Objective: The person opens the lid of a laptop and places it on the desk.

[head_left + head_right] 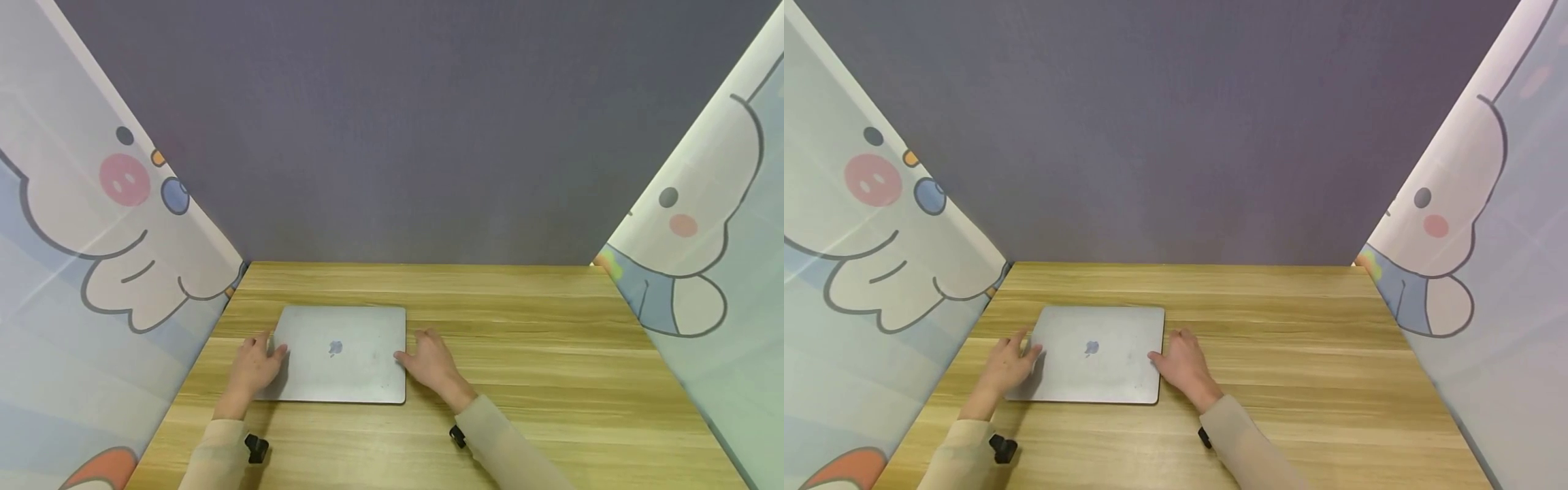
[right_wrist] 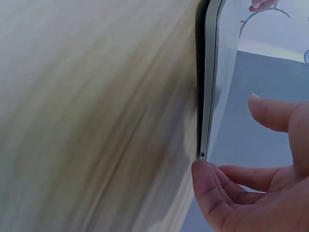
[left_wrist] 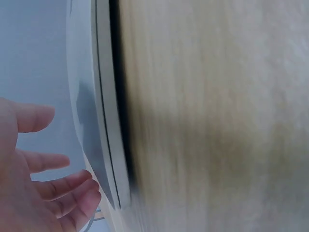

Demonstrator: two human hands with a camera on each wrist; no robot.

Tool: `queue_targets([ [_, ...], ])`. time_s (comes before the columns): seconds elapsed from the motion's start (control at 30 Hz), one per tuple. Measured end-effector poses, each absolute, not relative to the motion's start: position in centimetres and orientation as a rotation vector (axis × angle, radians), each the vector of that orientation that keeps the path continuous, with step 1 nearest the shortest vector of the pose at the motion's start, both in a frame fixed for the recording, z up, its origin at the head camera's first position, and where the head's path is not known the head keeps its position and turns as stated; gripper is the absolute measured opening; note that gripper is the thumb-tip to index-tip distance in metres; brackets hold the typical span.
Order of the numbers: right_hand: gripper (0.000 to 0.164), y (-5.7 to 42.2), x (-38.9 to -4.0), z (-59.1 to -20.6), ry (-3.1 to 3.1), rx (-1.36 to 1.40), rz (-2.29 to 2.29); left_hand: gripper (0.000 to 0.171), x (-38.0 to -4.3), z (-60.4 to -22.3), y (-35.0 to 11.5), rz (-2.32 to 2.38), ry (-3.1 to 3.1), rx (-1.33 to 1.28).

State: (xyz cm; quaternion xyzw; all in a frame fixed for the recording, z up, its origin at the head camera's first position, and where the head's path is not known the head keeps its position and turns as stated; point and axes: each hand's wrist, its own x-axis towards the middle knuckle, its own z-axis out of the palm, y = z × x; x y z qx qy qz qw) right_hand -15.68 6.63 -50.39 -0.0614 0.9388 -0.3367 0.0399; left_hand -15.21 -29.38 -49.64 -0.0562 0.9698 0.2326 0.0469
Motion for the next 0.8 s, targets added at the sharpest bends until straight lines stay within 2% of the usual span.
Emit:
queue_targets([
  [0.37, 0.073, 5.3, -16.0, -51.0, 2.919, -0.173, -0.935, 0.065, -15.2, -50.1, -29.7, 0.684, 2.916, -0.198],
  [0.63, 0.048, 4.8, -16.2, -51.6, 2.956, -0.183, -0.868, 0.062, -15.5, -50.4, -29.9, 0.668, 2.913, -0.214],
  [0.8, 0.054, 4.3, -16.1, -51.3, 2.896, -0.156, -0.944, 0.06, -15.7, -50.5, -29.9, 0.682, 2.915, -0.215],
])
